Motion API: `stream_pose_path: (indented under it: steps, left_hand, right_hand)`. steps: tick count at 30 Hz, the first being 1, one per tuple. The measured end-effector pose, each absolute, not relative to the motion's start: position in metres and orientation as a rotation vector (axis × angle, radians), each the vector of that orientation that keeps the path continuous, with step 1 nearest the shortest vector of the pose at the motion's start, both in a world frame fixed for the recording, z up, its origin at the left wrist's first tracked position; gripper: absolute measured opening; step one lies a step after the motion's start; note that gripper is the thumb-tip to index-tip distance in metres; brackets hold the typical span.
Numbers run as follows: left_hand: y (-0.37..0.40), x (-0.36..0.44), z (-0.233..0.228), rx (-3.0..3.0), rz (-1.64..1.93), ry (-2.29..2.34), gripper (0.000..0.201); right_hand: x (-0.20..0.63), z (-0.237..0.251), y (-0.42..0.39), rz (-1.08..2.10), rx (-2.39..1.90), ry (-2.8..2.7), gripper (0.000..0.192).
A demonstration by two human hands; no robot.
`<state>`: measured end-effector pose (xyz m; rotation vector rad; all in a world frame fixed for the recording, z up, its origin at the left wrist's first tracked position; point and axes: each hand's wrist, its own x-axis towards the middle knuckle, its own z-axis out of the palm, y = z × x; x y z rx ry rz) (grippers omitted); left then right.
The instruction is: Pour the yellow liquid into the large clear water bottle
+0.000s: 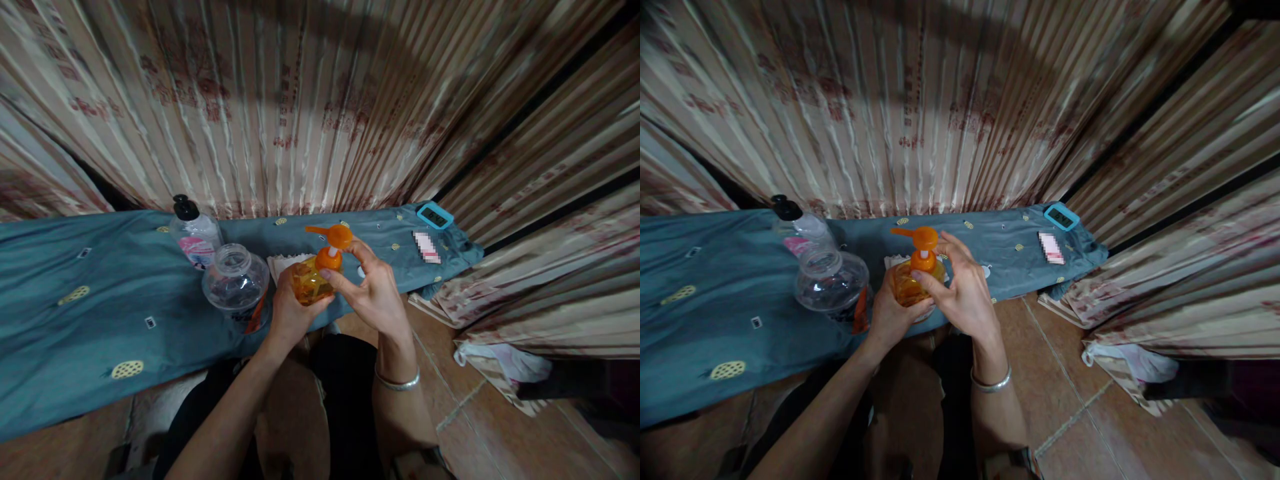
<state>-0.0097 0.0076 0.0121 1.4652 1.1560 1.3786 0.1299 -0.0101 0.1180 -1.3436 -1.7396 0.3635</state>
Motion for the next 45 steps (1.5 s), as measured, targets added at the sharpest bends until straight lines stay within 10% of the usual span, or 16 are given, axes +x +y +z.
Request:
stream_pose_path:
  steps: [8,17,23,45]
  left_hand:
    - [0.007,-0.01,0.017,1.486,1.361,1.18,0.066]
    - [0.007,-0.01,0.015,1.48,1.357,1.164,0.069]
    - [0.008,-0.009,0.014,1.473,1.372,1.175,0.07]
    - [0.009,-0.009,0.006,1.529,1.387,1.162,0.068]
  right_hand:
    - [0.124,0.115,-0.009,0.343,-1.403,-1.675,0.059]
    - [0.129,0.117,-0.01,0.547,-1.209,-1.824,0.026]
    - [0.124,0.115,-0.006,0.404,-1.406,-1.627,0.059]
    - [0.135,0.114,-0.004,0.533,-1.261,-1.729,0.037]
